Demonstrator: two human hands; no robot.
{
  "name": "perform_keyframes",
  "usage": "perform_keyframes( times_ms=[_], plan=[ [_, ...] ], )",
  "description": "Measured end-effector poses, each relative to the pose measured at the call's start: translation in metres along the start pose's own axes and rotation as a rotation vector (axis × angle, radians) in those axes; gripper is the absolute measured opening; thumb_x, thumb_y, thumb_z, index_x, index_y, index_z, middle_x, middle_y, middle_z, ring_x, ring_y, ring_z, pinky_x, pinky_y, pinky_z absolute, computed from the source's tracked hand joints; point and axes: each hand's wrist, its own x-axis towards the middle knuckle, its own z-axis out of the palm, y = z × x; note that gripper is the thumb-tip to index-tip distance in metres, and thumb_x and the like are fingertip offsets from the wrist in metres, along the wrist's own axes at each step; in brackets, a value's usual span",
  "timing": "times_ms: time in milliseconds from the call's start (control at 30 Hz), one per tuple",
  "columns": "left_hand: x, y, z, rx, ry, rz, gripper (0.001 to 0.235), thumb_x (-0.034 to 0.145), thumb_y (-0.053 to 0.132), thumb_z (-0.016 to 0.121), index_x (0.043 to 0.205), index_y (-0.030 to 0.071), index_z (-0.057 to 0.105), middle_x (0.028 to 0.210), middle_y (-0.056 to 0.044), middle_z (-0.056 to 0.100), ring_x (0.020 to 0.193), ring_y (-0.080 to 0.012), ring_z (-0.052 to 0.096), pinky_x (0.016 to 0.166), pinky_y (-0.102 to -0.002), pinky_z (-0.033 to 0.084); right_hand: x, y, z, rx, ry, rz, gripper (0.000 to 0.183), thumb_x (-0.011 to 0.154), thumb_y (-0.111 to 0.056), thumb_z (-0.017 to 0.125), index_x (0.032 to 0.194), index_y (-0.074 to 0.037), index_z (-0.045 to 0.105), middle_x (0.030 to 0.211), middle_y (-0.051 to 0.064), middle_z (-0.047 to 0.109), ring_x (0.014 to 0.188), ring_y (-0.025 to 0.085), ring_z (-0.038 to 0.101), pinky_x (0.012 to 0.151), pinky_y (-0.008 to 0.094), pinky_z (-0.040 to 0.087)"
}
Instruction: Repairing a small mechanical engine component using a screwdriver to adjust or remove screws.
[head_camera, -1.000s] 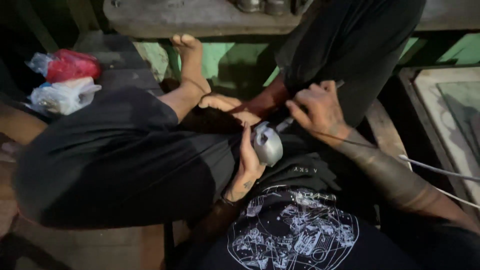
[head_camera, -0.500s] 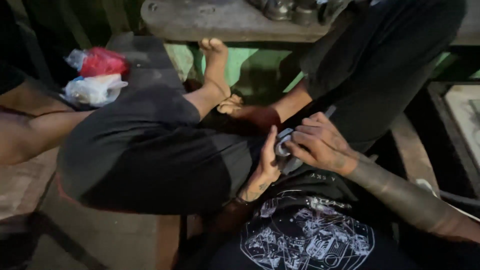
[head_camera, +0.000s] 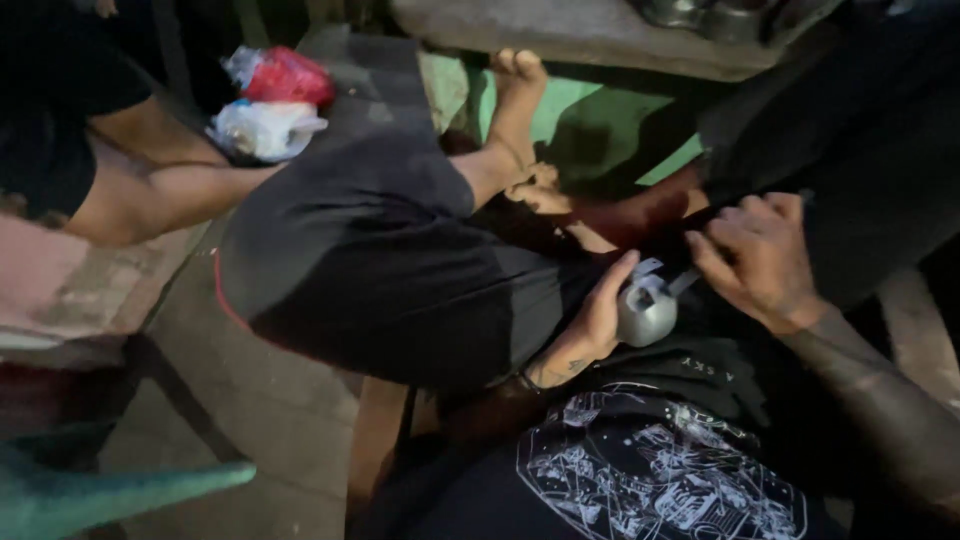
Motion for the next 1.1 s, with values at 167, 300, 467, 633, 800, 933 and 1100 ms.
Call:
perform_keyframes(
  times_ms=[167, 300, 467, 633, 800, 933, 1100],
  plan=[
    [0.045, -0.054, -0.076, 0.629, -0.133, 0.359, 0.065, 0.081, 0.015, 0.057, 0.145, 0.008, 0.049, 0.152, -0.010, 0.049, 0.141, -0.0183, 0.045, 0.122, -0.030, 0.030, 0.007, -0.048, -0.005, 0.170, 0.095, -0.312, 0.034, 0.098, -0.020, 0.059, 0.066, -0.011, 0.052, 0.066, 0.006, 0.047, 0.066, 0.030, 0.046, 0.080, 0.049, 0.033],
    [0.001, -0.001, -0.001, 0.018, -0.001, 0.098, 0.030, 0.100, 0.034, 0.061, 0.114, 0.010, 0.071, 0.120, -0.007, 0.071, 0.113, -0.0152, 0.064, 0.107, -0.029, 0.045, 0.002, 0.000, 0.001, 0.009, 0.066, -0.098, 0.042, 0.104, -0.022, 0.066, 0.068, -0.009, 0.051, 0.067, 0.006, 0.049, 0.073, 0.031, 0.051, 0.080, 0.049, 0.035],
    [0.052, -0.052, -0.057, 0.033, -0.004, 0.005, 0.033, 0.101, 0.043, 0.060, 0.123, 0.018, 0.062, 0.120, -0.008, 0.062, 0.110, -0.0207, 0.058, 0.099, -0.037, 0.046, 0.004, -0.043, -0.001, 0.142, 0.227, -0.400, 0.037, 0.099, -0.030, 0.058, 0.065, -0.015, 0.056, 0.068, 0.005, 0.047, 0.064, 0.029, 0.045, 0.074, 0.047, 0.033],
    [0.047, -0.038, -0.048, -0.085, 0.116, -0.154, 0.054, 0.088, 0.051, 0.077, 0.127, 0.012, 0.073, 0.129, -0.014, 0.069, 0.118, -0.0247, 0.066, 0.102, -0.040, 0.054, 0.010, -0.009, 0.001, 0.051, 0.323, -0.287, 0.043, 0.099, -0.035, 0.061, 0.067, -0.011, 0.047, 0.070, 0.005, 0.040, 0.067, 0.027, 0.043, 0.080, 0.045, 0.037],
    [0.074, -0.080, -0.095, 0.011, 0.067, -0.142, 0.043, 0.097, 0.049, 0.065, 0.118, 0.013, 0.075, 0.120, -0.009, 0.073, 0.111, -0.0230, 0.068, 0.102, -0.043, 0.054, 0.007, -0.061, -0.001, 0.187, 0.272, -0.360, 0.039, 0.100, -0.038, 0.060, 0.066, -0.021, 0.050, 0.069, -0.002, 0.048, 0.069, 0.020, 0.044, 0.083, 0.043, 0.031],
    [0.032, -0.029, -0.042, 0.006, 0.075, -0.130, 0.048, 0.094, 0.050, 0.071, 0.118, 0.009, 0.074, 0.125, -0.013, 0.071, 0.117, -0.0280, 0.066, 0.106, -0.044, 0.052, 0.013, -0.017, 0.011, 0.107, 0.342, -0.306, 0.046, 0.098, -0.030, 0.064, 0.060, -0.014, 0.045, 0.062, 0.004, 0.047, 0.060, 0.025, 0.043, 0.078, 0.041, 0.035],
    [0.066, -0.057, -0.113, 0.166, -0.004, 0.090, 0.043, 0.105, 0.036, 0.055, 0.133, 0.004, 0.064, 0.119, -0.008, 0.064, 0.117, -0.0176, 0.061, 0.108, -0.037, 0.047, 0.014, -0.047, -0.001, 0.223, 0.278, -0.300, 0.045, 0.104, -0.037, 0.056, 0.064, -0.017, 0.051, 0.063, 0.001, 0.043, 0.066, 0.023, 0.043, 0.083, 0.043, 0.030]
  ],
)
